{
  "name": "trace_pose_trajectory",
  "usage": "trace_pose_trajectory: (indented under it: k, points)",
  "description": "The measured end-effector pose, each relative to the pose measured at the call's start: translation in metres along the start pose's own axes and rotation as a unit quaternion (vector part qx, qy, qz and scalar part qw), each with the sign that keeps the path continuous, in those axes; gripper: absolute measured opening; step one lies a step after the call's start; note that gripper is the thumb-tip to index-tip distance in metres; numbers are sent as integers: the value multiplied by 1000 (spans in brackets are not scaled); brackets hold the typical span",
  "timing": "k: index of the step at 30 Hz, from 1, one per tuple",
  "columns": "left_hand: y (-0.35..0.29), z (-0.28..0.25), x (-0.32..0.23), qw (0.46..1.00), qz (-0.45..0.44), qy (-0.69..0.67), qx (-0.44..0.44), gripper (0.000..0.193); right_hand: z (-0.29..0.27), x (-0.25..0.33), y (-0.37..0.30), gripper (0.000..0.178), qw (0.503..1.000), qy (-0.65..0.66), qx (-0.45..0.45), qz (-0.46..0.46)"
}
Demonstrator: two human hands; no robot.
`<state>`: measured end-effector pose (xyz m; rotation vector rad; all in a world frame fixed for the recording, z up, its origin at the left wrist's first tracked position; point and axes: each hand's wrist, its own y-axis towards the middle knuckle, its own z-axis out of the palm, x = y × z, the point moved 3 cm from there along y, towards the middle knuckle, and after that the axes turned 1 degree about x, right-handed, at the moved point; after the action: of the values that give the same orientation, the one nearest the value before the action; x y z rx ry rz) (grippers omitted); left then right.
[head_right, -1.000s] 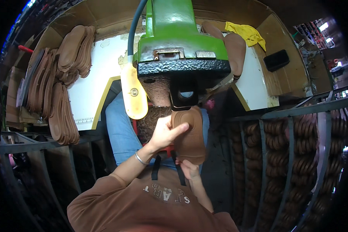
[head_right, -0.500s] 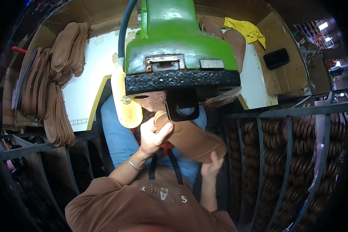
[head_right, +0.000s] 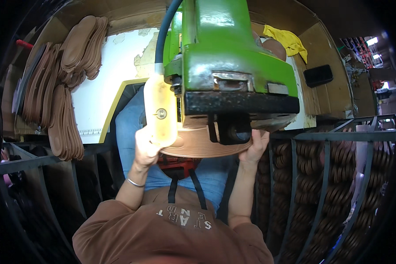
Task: Pressing shoe soles using an industrial machine in a manufacturing facility.
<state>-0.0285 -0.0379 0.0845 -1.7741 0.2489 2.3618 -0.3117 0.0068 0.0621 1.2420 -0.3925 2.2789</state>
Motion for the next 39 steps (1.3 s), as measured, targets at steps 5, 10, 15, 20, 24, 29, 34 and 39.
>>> trace_pose_trajectory:
  k: [5, 10, 15, 20, 24, 29, 34, 39]
  points:
    - [-13, -51, -8, 996, -47, -47, -52, 28, 40, -17, -30, 35, 998, -52, 45, -10]
    - [-40, -95, -2, 991, -70, -69, -92, 25, 64, -33, -52, 55, 990, -87, 108, 40]
    - [-76, -118, 18, 984, -162, -77, -17, 21, 83, -39, -52, 52, 983, -92, 157, 38]
    - [-58, -93, 18, 974, -153, 131, 102, 25, 81, -34, -49, 51, 978, -121, 169, 26]
    - [-2, -41, -33, 959, 36, 258, 107, 24, 52, -16, -33, 47, 993, -58, 101, -28]
    - [35, -13, -68, 951, 102, 256, 142, 21, 43, 5, -26, 39, 997, -31, 61, -22]
    - [30, -42, -68, 951, 81, 271, 128, 25, 61, -8, -40, 39, 997, -36, 57, 23]
    - [-11, -89, -57, 958, 5, 283, 45, 26, 87, -31, -52, 44, 989, -25, 122, 85]
